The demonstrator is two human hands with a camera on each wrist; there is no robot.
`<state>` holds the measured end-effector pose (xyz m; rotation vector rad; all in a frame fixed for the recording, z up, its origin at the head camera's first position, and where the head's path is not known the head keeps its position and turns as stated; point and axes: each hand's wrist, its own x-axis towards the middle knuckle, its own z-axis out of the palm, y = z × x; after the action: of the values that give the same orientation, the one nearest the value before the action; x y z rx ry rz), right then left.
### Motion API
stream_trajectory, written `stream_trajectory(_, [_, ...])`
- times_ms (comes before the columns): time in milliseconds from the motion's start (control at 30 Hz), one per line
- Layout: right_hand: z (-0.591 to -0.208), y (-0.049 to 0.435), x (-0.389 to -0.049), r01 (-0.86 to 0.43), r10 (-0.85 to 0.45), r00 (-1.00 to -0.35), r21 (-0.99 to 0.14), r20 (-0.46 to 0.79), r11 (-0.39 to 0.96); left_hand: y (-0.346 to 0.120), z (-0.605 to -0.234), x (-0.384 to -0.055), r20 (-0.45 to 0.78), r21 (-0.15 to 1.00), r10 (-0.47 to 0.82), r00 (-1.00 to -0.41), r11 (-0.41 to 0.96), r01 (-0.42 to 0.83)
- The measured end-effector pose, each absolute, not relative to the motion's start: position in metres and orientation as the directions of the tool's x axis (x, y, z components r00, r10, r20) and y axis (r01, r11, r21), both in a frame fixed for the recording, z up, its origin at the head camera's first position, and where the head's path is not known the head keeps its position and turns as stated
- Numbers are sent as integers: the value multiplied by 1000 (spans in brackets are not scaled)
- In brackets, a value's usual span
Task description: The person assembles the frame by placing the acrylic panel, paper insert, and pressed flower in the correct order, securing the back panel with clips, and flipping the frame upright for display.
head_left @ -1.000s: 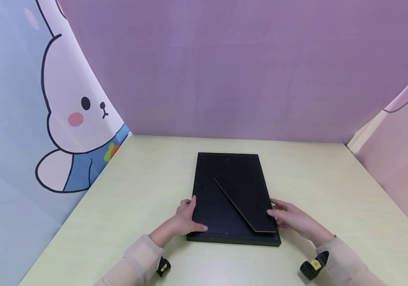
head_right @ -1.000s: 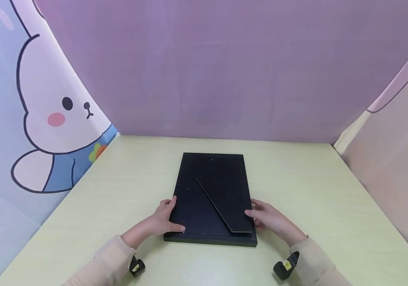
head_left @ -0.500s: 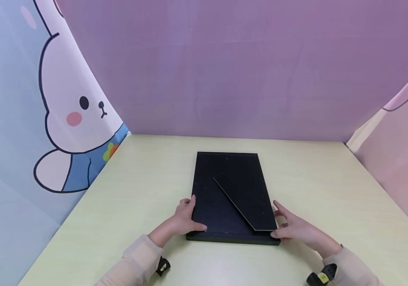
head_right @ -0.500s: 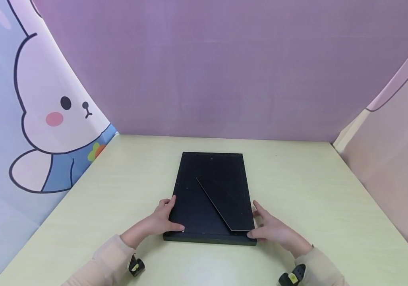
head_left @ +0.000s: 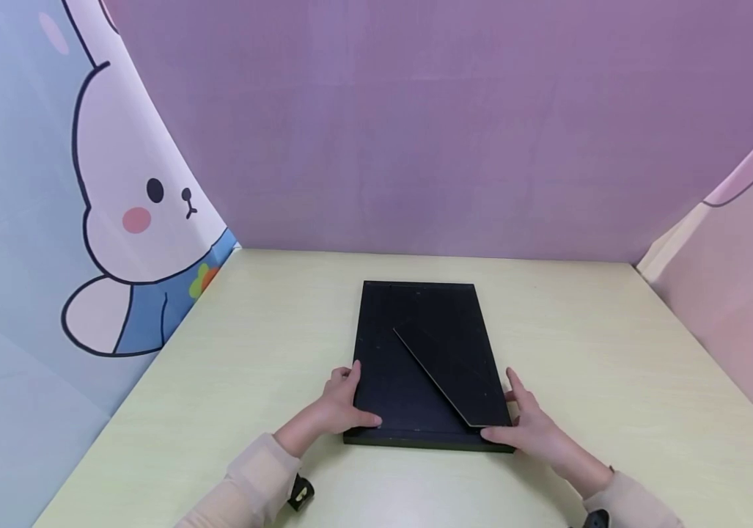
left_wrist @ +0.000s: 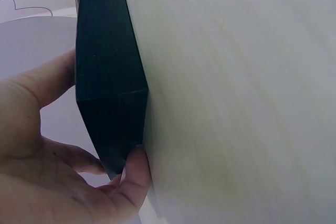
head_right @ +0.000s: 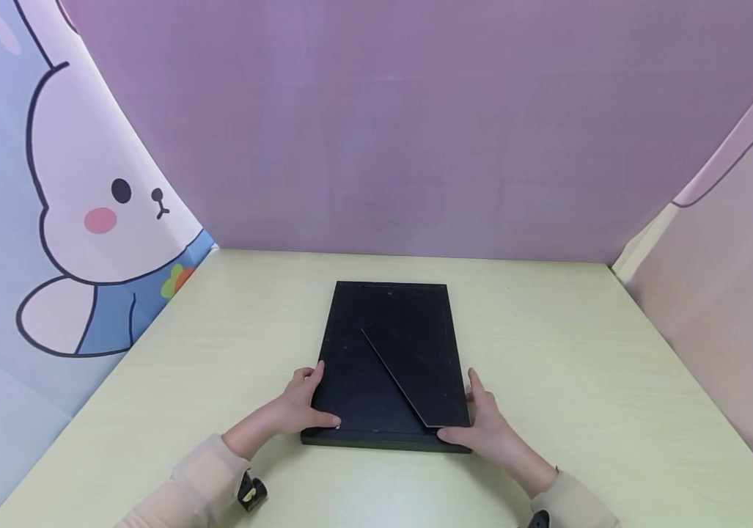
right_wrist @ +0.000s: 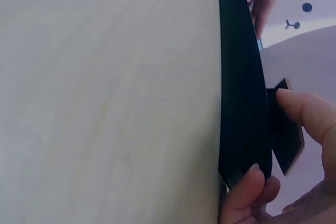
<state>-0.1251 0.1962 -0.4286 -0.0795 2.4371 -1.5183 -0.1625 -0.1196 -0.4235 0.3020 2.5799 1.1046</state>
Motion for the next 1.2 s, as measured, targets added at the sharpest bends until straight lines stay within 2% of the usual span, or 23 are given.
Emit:
stream_trajectory(233, [-431, 191, -124, 73, -158, -973, -876, -167, 477, -120, -425, -163, -198, 728, 317, -928, 681, 77])
stream_trajectory(467, [-431, 188, -124, -2, -146, -984, -813, -102, 582, -121, -425, -163, -200, 725, 320, -926, 684, 79])
stream_trajectory(900, [-433, 186, -122, -58, -148, -988, -814, -34, 578, -120, -425, -162, -197, 721, 321, -926, 687, 84])
stream_trajectory(1033, [-436, 183, -120, -112, -146, -989, -770, 25, 628, -120, -425, -162, -197, 722, 318, -927, 687, 82])
stream_trajectory(1200, [-437, 179, -117, -112, -124, -992, -715, 36, 690, -119, -425, -162, -199, 723, 317, -927, 687, 80])
